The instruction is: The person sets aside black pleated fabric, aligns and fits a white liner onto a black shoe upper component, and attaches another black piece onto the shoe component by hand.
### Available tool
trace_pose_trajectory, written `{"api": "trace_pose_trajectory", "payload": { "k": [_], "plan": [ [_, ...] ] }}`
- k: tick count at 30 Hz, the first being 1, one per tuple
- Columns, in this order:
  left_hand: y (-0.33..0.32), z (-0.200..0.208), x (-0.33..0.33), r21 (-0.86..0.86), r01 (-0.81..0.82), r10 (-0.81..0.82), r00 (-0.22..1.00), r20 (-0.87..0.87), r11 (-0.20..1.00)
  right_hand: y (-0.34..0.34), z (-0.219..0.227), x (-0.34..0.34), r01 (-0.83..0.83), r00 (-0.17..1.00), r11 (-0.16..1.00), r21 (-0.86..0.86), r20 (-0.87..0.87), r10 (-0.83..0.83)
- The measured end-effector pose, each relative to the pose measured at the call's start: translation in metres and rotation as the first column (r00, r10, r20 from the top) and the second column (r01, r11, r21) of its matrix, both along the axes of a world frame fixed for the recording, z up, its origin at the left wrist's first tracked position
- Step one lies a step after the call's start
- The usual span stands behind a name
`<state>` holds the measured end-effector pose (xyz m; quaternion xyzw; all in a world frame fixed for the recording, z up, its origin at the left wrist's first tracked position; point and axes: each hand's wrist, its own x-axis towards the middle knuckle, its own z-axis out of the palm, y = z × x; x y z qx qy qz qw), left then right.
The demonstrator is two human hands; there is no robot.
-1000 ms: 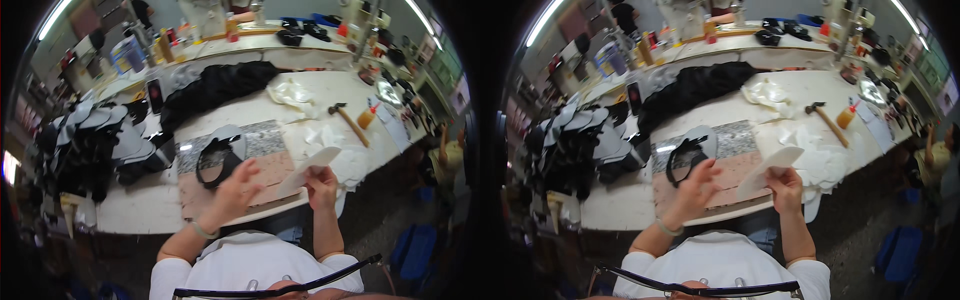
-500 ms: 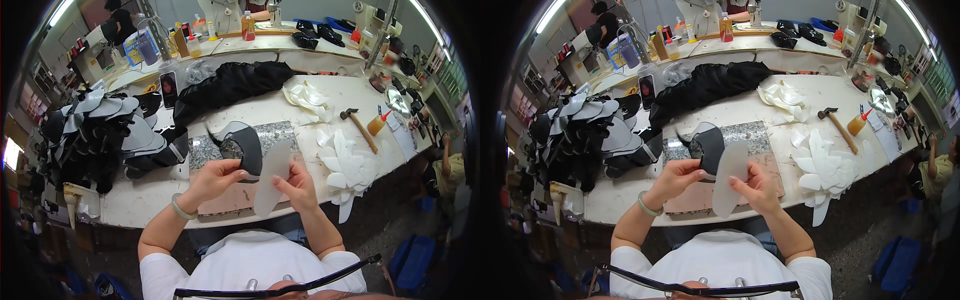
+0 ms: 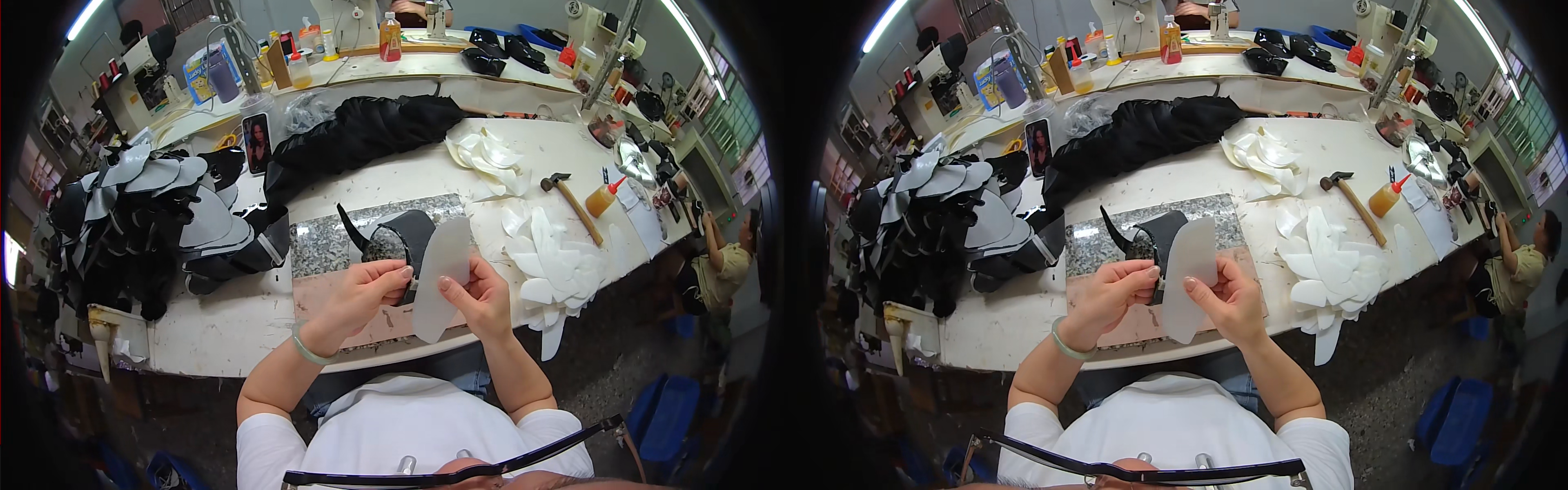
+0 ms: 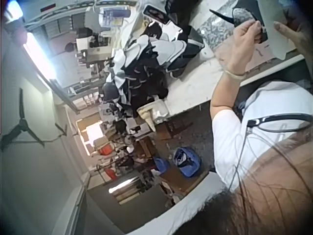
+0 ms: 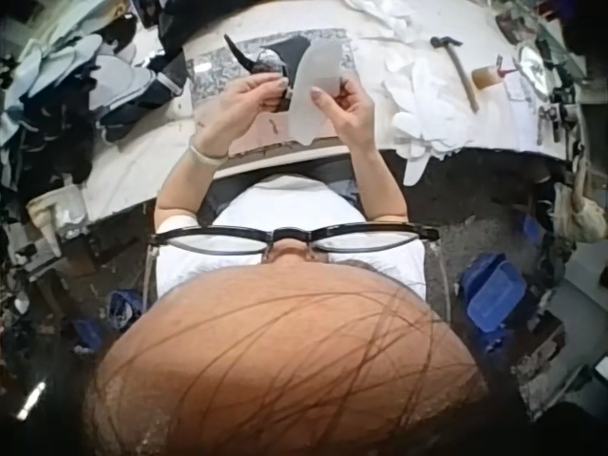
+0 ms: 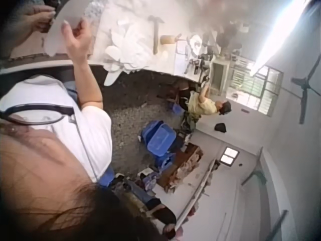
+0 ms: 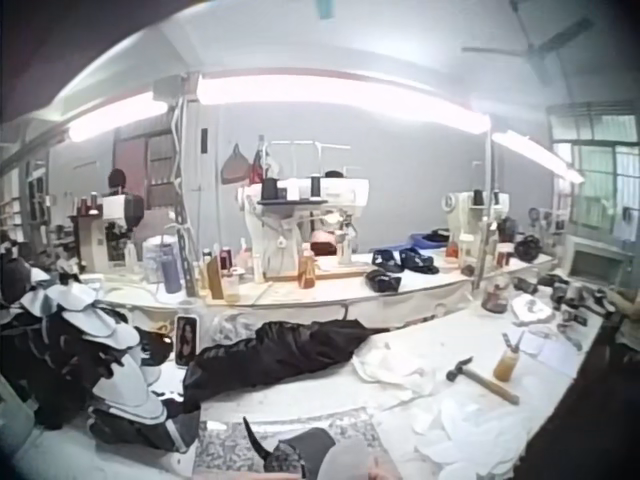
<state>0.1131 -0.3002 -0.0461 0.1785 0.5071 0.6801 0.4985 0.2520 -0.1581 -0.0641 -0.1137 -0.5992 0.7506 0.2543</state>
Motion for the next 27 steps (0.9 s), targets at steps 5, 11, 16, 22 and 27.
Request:
{"api": "trace_pose_trajectory", "payload": {
  "k": [5,11,16,22,27],
  "plan": [
    [-0.001,-0.005,-0.001,0.053,0.055,-0.054,0.999,-0.005,0.997,0.0,0.0,0.001,0.005,1.0,1.0,0.017,0.013,-0.005],
    [-0.002,-0.006,0.0,0.079,0.062,-0.06,0.998,-0.027,0.995,0.0,0.0,0.0,-0.009,1.0,0.999,0.033,0.016,0.009],
    [-0.002,0.0,0.004,0.074,0.049,-0.045,0.998,-0.052,0.996,-0.001,0.001,-0.001,-0.01,0.999,0.999,0.032,0.031,0.009],
    [-0.004,-0.005,0.003,0.086,0.055,-0.048,0.996,-0.081,0.995,-0.005,0.0,-0.004,0.029,0.998,0.997,0.069,0.046,-0.032],
    [-0.009,-0.008,0.003,0.125,0.095,-0.085,0.992,-0.088,0.988,-0.01,0.0,-0.003,0.079,0.995,0.985,0.152,0.049,-0.087]
  ]
}}
